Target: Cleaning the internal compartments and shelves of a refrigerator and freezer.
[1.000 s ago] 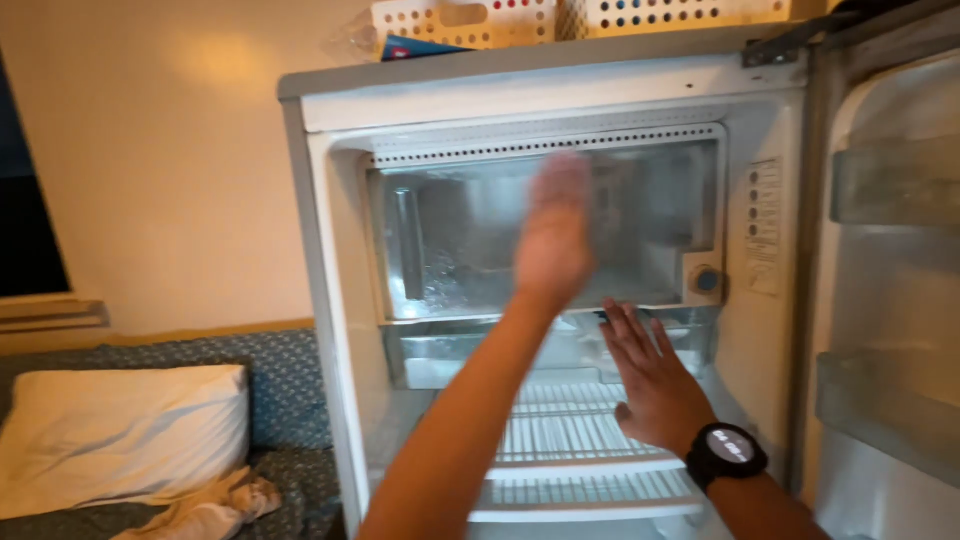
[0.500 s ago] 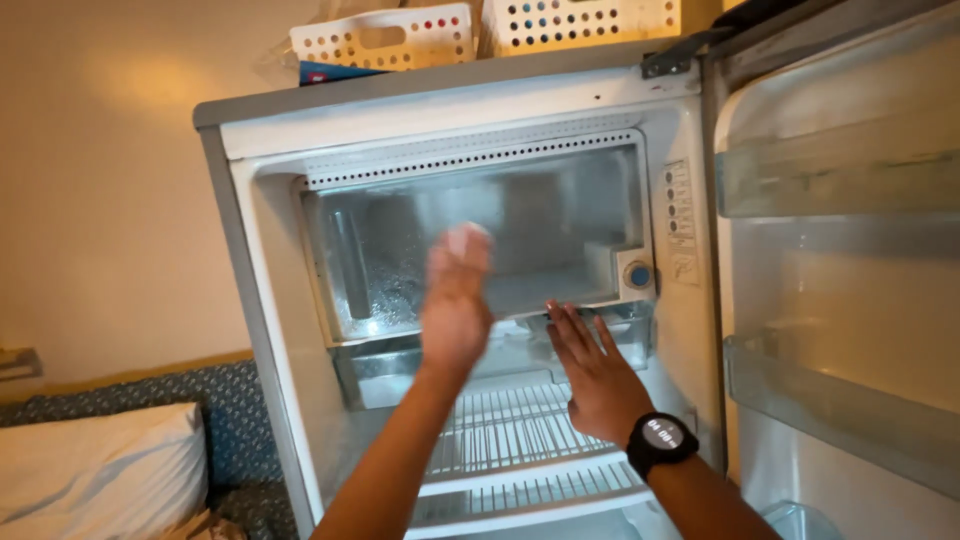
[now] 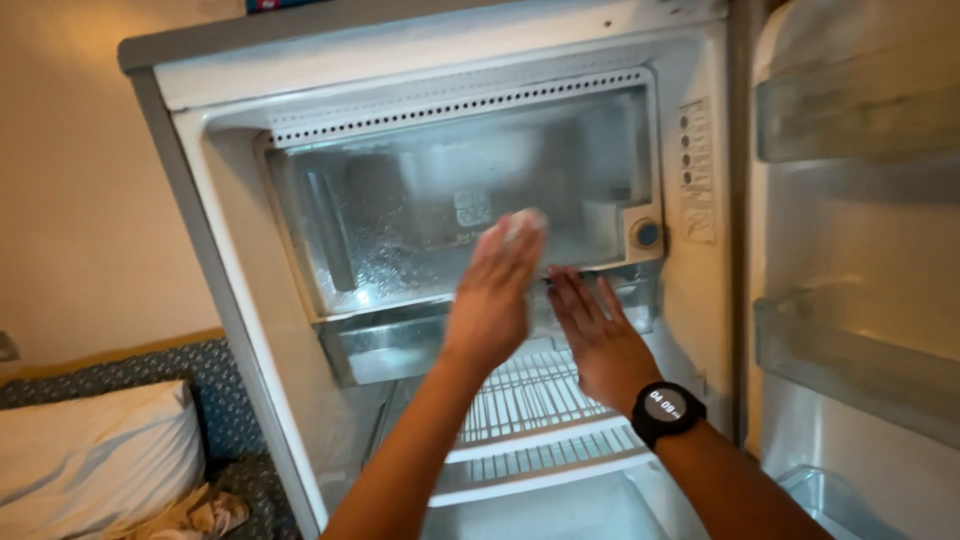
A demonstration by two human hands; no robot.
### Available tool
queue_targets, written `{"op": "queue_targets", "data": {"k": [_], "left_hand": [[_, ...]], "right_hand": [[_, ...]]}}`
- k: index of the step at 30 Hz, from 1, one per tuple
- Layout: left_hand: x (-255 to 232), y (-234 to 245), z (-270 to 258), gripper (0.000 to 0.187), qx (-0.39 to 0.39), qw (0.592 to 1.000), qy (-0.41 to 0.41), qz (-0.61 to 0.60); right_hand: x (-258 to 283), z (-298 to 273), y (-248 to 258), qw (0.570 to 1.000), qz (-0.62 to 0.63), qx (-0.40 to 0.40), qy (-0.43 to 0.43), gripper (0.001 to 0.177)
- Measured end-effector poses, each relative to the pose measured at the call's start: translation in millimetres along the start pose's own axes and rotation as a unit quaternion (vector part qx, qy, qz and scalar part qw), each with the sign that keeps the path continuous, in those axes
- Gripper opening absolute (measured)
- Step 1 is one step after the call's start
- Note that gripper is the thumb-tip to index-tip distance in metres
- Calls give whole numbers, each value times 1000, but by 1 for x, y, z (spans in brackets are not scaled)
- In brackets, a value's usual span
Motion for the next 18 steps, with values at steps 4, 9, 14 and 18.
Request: {"op": "queue_targets", "data": {"k": [4, 9, 14, 18], "left_hand": [[74, 52, -27, 72, -65, 988, 112, 82], [68, 59, 29, 65, -177, 972, 142, 55], [4, -9, 50, 81, -70, 994, 10, 80], [-2, -20, -12, 78, -27, 998, -52, 19]], "right_hand": [[4, 2, 10, 999, -21, -41, 12, 89], [2, 2, 9, 999, -26, -34, 1, 88], [5, 0, 10, 997, -17, -74, 33, 86], [8, 4, 12, 999, -5, -46, 26, 95]]}}
Point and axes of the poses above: each hand's wrist, its own z-axis towards the middle knuckle, its own y-axis out of the back of the hand, x = y × z, the point moved 9 cm from there along z, towards the middle knuckle, and after that the axes turned 14 degrees about y, right-handed, at the moved point
